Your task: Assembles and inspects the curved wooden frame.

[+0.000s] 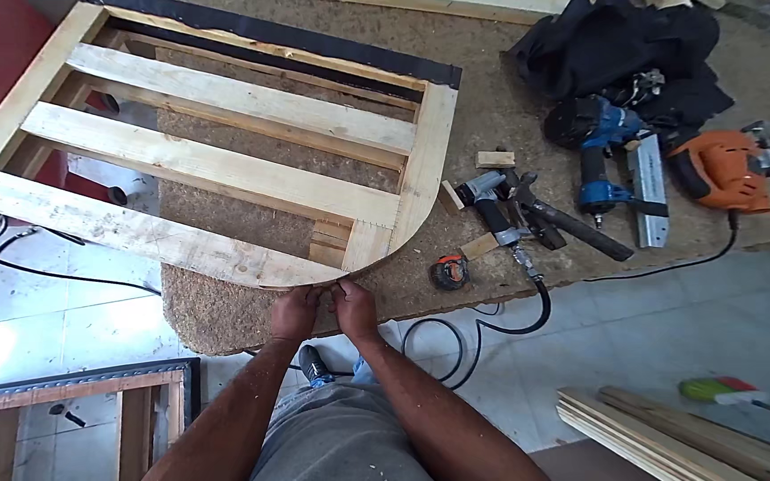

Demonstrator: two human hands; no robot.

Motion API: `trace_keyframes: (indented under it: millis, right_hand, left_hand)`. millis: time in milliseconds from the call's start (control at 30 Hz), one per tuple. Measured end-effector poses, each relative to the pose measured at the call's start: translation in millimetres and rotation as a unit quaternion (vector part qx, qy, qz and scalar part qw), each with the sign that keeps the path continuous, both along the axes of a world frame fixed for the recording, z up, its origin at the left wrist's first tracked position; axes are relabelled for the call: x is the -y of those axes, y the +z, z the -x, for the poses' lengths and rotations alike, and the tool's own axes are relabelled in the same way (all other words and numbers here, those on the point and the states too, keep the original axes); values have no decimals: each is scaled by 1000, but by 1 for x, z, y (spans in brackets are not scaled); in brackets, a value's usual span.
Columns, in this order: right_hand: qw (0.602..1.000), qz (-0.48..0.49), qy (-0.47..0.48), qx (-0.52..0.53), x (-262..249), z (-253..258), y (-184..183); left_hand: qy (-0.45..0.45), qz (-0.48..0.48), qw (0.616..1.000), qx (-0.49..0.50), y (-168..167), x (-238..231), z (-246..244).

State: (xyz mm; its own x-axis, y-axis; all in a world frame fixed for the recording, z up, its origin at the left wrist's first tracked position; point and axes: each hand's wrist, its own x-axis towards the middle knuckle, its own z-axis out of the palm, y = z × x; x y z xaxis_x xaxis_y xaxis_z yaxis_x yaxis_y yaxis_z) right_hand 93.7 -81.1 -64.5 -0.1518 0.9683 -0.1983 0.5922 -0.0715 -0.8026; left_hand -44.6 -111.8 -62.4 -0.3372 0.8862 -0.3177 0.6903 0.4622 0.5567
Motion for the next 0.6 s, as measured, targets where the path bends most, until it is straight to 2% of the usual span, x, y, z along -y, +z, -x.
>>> trace_keyframes:
  millis: [133, 367, 600]
  right_hand:
    - [999, -47, -4, -2, 3, -1, -5]
    - [999, -47, -23, 4, 1, 3, -13]
    - [998, -63, 1, -13, 3, -3, -5]
  left_hand:
    - [2, 2, 1000, 21, -3, 1, 2]
    - [-1, -5, 1000, -17, -3, 0, -1]
    - [-4, -34, 999, 17, -3, 2, 3]
